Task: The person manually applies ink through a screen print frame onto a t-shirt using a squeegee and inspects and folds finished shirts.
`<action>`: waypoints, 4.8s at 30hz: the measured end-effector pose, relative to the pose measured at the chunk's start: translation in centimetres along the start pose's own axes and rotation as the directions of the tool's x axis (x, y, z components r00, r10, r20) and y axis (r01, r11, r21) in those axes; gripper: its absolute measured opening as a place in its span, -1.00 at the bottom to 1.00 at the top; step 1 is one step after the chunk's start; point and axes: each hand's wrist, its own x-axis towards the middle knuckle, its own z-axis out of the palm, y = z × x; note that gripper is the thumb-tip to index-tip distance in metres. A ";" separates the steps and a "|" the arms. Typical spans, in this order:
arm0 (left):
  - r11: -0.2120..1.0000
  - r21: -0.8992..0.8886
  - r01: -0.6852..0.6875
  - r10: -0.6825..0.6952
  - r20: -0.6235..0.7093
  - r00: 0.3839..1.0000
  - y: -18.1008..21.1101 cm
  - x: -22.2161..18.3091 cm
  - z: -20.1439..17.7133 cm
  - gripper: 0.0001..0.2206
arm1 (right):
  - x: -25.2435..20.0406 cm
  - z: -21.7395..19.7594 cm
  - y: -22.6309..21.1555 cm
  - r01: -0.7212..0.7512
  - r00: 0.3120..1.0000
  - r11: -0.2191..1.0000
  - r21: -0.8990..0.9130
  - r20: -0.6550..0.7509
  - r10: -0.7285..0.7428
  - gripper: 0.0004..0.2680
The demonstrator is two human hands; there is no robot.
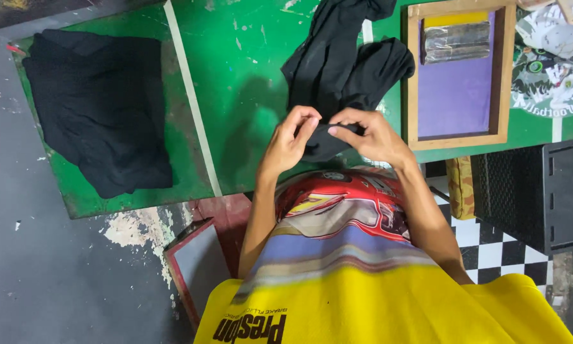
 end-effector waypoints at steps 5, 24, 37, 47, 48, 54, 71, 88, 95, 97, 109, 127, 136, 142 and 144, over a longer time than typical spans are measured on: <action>0.992 -0.113 0.059 -0.052 0.060 0.997 -1.1 0.0 -0.3 -0.91 | -0.6 -0.8 -0.4 -0.049 0.999 0.991 0.123 0.011 0.048 -0.88; 0.984 -0.064 0.165 -0.147 0.224 0.963 0.0 -0.8 0.5 -0.68 | -0.1 -2.1 2.6 -0.225 0.964 0.945 0.238 0.198 0.179 -0.90; 0.887 0.454 0.079 -0.108 0.038 0.993 0.5 -0.6 -2.0 -0.73 | 0.5 -3.5 5.3 -0.047 0.937 0.988 0.148 -0.335 0.095 -0.91; 0.820 0.480 0.312 -0.265 -0.164 0.950 5.9 0.6 -0.7 -0.71 | 0.2 0.2 4.4 0.385 0.832 0.336 0.860 -0.481 0.276 -0.87; 0.815 0.358 0.456 -0.436 -0.141 0.889 5.7 0.6 -0.1 -0.68 | 0.1 0.4 4.4 0.431 0.838 0.166 0.887 -0.461 0.292 -0.86; 0.982 -0.158 0.103 -0.108 -0.021 0.994 0.2 -0.8 2.1 -0.48 | 0.4 4.0 1.6 0.356 0.812 0.042 0.934 -0.331 0.481 -0.55; 0.702 -0.666 0.252 -0.066 0.292 0.954 -2.2 -2.9 -2.5 -0.33 | 1.7 7.6 5.9 0.413 0.600 0.434 0.801 -0.598 0.532 -0.55; 0.825 0.560 -0.080 0.136 -0.059 0.989 1.2 -2.7 -6.5 -0.32 | 1.2 13.5 1.0 0.097 0.904 0.853 0.514 -0.404 0.141 -0.84; 0.963 0.251 -0.099 0.106 -0.015 0.994 -0.4 -2.6 -8.5 -0.83 | 2.1 9.0 -2.2 0.230 0.890 0.965 -0.125 -0.375 -0.261 -0.71; 0.984 0.164 -0.071 0.083 -0.066 0.994 -0.3 -2.5 -9.2 -0.85 | 2.6 7.9 -2.0 0.258 0.907 0.947 -0.191 -0.290 -0.305 -0.71; 0.912 -0.398 0.098 -0.096 0.024 0.995 -1.1 -3.9 -12.7 -0.77 | 5.3 7.0 -1.3 0.228 0.967 0.949 -0.216 -0.061 -0.246 -0.78; 0.969 -0.245 -0.030 0.024 -0.030 0.999 -0.6 -0.1 -10.5 -0.89 | 5.2 6.9 -4.0 0.251 0.929 0.920 -0.300 -0.191 -0.316 -0.92; 0.992 0.057 -0.111 0.102 0.138 0.985 2.5 0.5 -11.9 -0.89 | 3.8 8.3 -3.5 0.281 0.917 0.898 -0.338 -0.181 -0.355 -0.87; 0.962 -0.243 -0.125 0.148 0.080 0.986 2.6 -0.8 -13.6 -0.88 | 4.1 8.6 -1.1 0.321 0.873 0.845 -0.427 -0.213 -0.439 -0.88; 0.857 -0.490 -0.161 0.178 -0.013 0.984 4.1 -1.4 -14.3 -0.84 | 4.4 8.7 0.5 0.220 0.887 0.812 -0.541 -0.236 -0.397 -0.86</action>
